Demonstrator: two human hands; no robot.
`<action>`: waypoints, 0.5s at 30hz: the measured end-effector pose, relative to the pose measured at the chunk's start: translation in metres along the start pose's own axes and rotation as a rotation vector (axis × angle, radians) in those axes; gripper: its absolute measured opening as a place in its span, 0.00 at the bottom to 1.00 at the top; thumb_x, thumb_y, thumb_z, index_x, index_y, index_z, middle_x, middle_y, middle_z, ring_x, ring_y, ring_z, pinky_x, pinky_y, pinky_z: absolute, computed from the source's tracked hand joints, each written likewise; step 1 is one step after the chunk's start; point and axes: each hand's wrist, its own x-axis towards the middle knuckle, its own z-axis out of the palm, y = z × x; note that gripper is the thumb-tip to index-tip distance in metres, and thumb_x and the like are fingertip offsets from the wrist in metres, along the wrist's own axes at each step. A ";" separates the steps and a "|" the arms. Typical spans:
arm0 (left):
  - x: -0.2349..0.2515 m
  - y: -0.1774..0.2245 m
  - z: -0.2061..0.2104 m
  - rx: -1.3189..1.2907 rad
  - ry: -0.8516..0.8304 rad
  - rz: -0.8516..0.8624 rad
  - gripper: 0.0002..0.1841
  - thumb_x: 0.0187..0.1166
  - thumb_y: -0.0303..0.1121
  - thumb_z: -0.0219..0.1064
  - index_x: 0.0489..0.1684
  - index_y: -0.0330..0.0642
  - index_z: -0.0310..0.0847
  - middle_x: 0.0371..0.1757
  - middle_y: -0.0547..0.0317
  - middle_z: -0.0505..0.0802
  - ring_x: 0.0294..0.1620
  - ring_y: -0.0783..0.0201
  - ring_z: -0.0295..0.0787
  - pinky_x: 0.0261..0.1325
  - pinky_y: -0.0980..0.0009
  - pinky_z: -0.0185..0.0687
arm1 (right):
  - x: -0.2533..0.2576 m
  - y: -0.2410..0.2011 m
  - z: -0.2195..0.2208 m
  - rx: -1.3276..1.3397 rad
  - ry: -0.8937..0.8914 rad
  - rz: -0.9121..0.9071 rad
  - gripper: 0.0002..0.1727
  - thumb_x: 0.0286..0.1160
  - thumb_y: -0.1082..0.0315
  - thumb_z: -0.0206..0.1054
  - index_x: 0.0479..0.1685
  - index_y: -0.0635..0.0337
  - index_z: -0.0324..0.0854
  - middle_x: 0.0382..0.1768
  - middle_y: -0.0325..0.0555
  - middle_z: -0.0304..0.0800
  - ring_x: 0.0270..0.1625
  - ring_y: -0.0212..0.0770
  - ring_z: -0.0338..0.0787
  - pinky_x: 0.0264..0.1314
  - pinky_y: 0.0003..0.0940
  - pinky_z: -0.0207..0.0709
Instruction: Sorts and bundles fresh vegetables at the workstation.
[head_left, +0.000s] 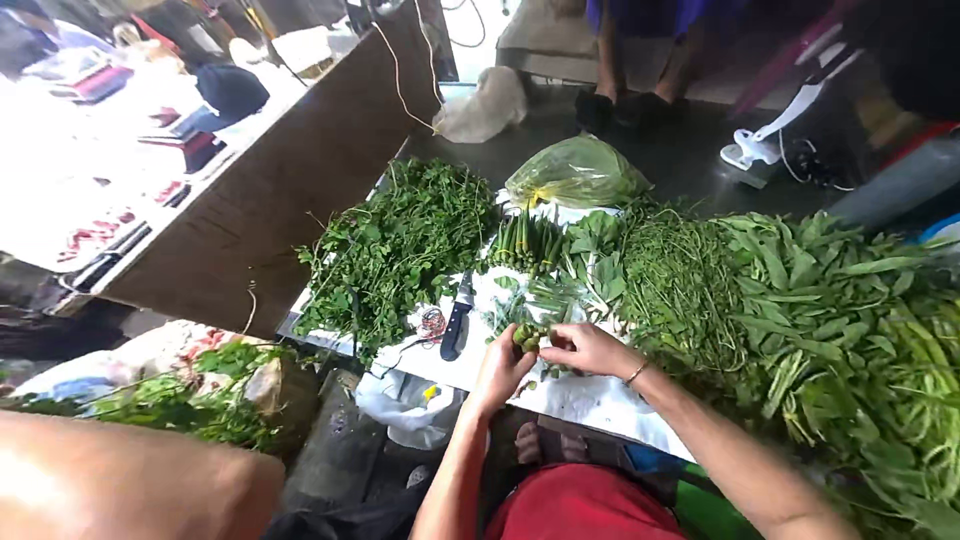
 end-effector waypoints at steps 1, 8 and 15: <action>0.002 0.001 -0.003 -0.040 0.021 -0.018 0.19 0.76 0.31 0.67 0.62 0.30 0.79 0.47 0.53 0.93 0.47 0.67 0.91 0.57 0.65 0.87 | -0.006 0.001 0.005 -0.001 0.012 -0.078 0.29 0.81 0.46 0.66 0.37 0.71 0.84 0.30 0.57 0.85 0.35 0.51 0.86 0.44 0.52 0.79; 0.009 -0.004 -0.012 -0.540 0.139 -0.009 0.15 0.74 0.26 0.69 0.56 0.31 0.76 0.41 0.59 0.93 0.42 0.68 0.92 0.53 0.66 0.90 | -0.052 -0.044 0.039 0.552 0.081 -0.835 0.17 0.84 0.64 0.64 0.26 0.64 0.85 0.37 0.49 0.96 0.48 0.40 0.94 0.60 0.36 0.84; -0.003 0.029 -0.009 -0.816 0.221 0.093 0.13 0.73 0.21 0.66 0.53 0.32 0.75 0.40 0.57 0.94 0.40 0.65 0.93 0.52 0.66 0.91 | -0.045 -0.060 0.051 1.659 0.436 -0.485 0.25 0.77 0.77 0.57 0.65 0.42 0.90 0.61 0.33 0.95 0.53 0.28 0.94 0.46 0.20 0.88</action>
